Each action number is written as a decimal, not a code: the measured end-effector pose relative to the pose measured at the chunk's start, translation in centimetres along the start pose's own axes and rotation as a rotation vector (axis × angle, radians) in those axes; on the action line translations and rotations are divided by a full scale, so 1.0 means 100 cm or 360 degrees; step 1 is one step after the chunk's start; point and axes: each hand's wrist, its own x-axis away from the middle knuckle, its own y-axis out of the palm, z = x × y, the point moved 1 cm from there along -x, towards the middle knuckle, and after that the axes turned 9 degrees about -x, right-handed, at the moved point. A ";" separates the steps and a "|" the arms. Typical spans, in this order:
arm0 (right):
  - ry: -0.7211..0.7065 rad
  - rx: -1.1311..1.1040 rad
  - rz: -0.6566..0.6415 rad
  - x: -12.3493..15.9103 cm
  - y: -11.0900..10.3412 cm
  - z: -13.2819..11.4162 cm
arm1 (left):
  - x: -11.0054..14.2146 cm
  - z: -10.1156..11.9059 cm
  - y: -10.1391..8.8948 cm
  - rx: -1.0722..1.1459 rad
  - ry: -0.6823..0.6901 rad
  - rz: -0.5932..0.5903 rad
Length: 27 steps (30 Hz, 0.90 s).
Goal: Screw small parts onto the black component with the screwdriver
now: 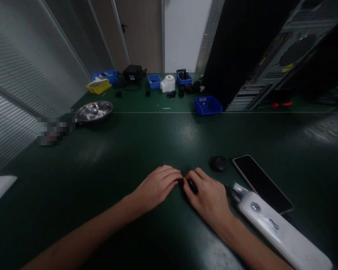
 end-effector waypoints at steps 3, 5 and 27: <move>0.0040 -0.0020 0.0008 0.000 -0.001 0.000 | 0.000 -0.012 -0.005 -0.0030 -0.0007 0.0011; 0.0063 -0.0046 -0.0001 0.000 -0.002 0.001 | 0.003 -0.032 -0.014 -0.0094 -0.0075 0.0042; 0.0081 -0.0180 -0.0018 -0.001 -0.003 0.003 | 0.189 -0.258 -0.152 -0.1096 -0.1873 0.0543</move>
